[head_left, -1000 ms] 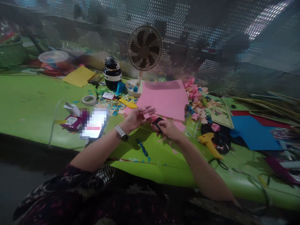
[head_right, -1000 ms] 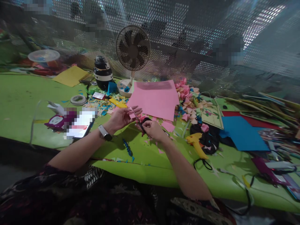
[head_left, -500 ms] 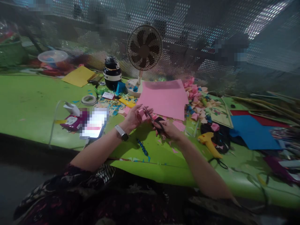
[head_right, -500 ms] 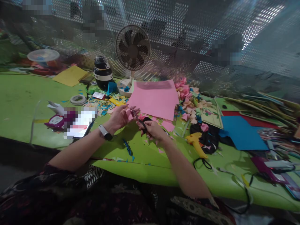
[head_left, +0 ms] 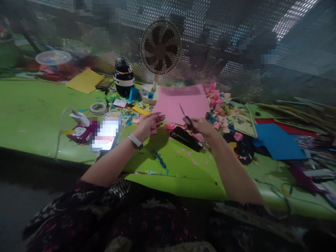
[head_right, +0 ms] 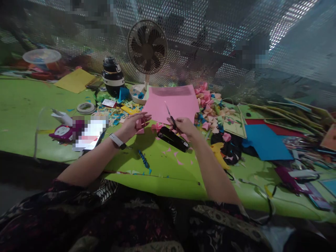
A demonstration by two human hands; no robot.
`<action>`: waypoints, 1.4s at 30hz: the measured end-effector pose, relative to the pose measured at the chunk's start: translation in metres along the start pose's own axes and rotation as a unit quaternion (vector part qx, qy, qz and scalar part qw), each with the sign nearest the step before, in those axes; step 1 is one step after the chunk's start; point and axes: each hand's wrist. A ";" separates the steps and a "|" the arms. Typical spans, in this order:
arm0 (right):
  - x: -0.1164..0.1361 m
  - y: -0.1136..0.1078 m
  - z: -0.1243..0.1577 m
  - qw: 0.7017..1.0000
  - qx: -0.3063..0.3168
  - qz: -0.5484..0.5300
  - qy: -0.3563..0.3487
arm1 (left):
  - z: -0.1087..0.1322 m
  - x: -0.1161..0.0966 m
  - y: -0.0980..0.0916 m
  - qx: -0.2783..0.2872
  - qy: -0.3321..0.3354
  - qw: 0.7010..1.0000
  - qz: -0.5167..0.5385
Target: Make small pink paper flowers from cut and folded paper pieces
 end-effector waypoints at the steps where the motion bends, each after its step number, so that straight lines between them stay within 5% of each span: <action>1: -0.001 -0.003 -0.008 0.999 -0.011 0.047 0.005 | -0.003 -0.001 -0.001 -0.001 0.001 1.000 0.008; 6: -0.007 -0.011 -0.049 0.946 -0.100 0.308 -0.017 | -0.014 -0.007 -0.005 -0.018 0.009 0.999 0.029; 10: -0.011 -0.010 -0.071 0.919 -0.119 0.377 -0.007 | -0.014 -0.012 -0.005 -0.028 0.016 0.999 0.037; 15: -0.013 -0.004 -0.074 0.945 -0.079 0.316 0.024 | -0.013 -0.013 -0.004 -0.024 0.010 0.999 0.042; 20: 0.008 0.012 -0.049 0.948 -0.172 0.259 -0.066 | -0.012 -0.010 -0.002 -0.012 0.014 0.999 0.040; 24: 0.033 0.044 -0.021 0.984 0.025 0.116 -0.135 | -0.007 -0.008 0.000 0.008 0.041 0.999 0.023; 27: 0.045 0.065 -0.012 0.980 0.066 0.108 -0.157 | -0.004 -0.006 0.000 0.032 0.050 0.998 0.008; 35: 0.056 0.078 -0.016 0.986 0.085 0.053 -0.137 | -0.005 -0.007 0.000 0.079 0.061 0.995 0.003; 42: 0.044 0.061 -0.011 0.981 -0.005 0.122 -0.153 | -0.016 -0.006 -0.011 -0.007 0.106 0.988 -0.115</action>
Point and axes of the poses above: each hand's wrist, its own z-axis away from the middle knuckle, its own y-axis out of the palm, x = y × z, and after that the axes turned 7 degrees about z, right-handed
